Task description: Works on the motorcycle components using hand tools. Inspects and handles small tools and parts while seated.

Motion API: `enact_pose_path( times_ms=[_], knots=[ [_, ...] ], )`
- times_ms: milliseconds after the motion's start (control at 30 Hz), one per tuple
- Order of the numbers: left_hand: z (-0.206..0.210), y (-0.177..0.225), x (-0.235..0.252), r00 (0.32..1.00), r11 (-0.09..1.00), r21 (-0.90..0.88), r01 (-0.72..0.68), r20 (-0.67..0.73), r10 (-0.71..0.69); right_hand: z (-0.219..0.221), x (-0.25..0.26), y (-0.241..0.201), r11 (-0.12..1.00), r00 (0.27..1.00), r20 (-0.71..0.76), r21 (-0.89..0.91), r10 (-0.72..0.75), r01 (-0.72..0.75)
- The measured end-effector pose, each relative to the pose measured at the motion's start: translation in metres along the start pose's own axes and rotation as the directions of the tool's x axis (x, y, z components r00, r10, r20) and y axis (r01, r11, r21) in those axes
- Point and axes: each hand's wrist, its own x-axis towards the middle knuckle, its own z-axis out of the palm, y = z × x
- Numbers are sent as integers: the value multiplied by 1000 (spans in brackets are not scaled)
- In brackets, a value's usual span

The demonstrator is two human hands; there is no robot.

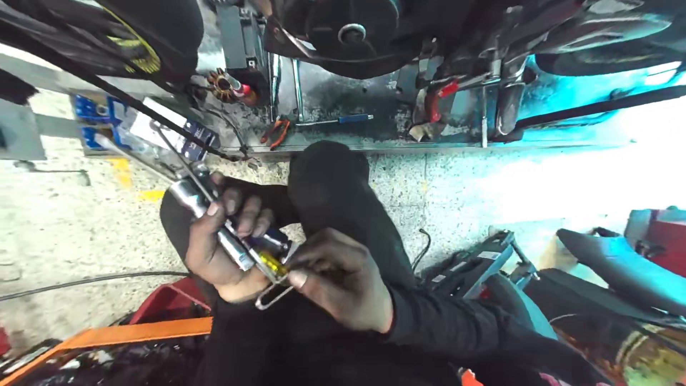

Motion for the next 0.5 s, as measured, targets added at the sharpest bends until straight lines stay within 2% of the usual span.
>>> enact_pose_path(
  times_ms=[100, 167, 200, 233, 300, 333, 433, 500],
  knots=[
    [-15, 16, -19, 1000, 998, -65, -3, 11, 4, -14, -2, 8, 982, 990, 20, -126, -136, 138],
    [-13, 33, -28, 1000, 1000, -18, -25, 2, 25, -51, 8, 25, 912, 973, -76, -372, -218, 175],
    [-6, 42, -32, 998, 999, 28, -46, -30, 46, -77, 15, 39, 864, 969, -143, -490, -204, 110],
    [5, 51, -36, 994, 995, 72, -72, -79, 78, -105, 23, 55, 823, 970, -215, -567, -116, -27],
    [15, 69, -42, 979, 984, 109, -138, -134, 152, -153, 40, 83, 754, 927, -339, -563, 163, -339],
    [8, 81, -42, 977, 981, 111, -160, -128, 174, -170, 47, 92, 728, 895, -368, -537, 252, -426],
    [-46, 127, -49, 985, 985, 55, -165, -47, 167, -192, 56, 96, 709, 869, -366, -510, 333, -487],
    [-75, 145, -42, 979, 980, 0, -199, -33, 199, -184, 65, 76, 689, 893, -370, -578, 256, -437]
  ],
)
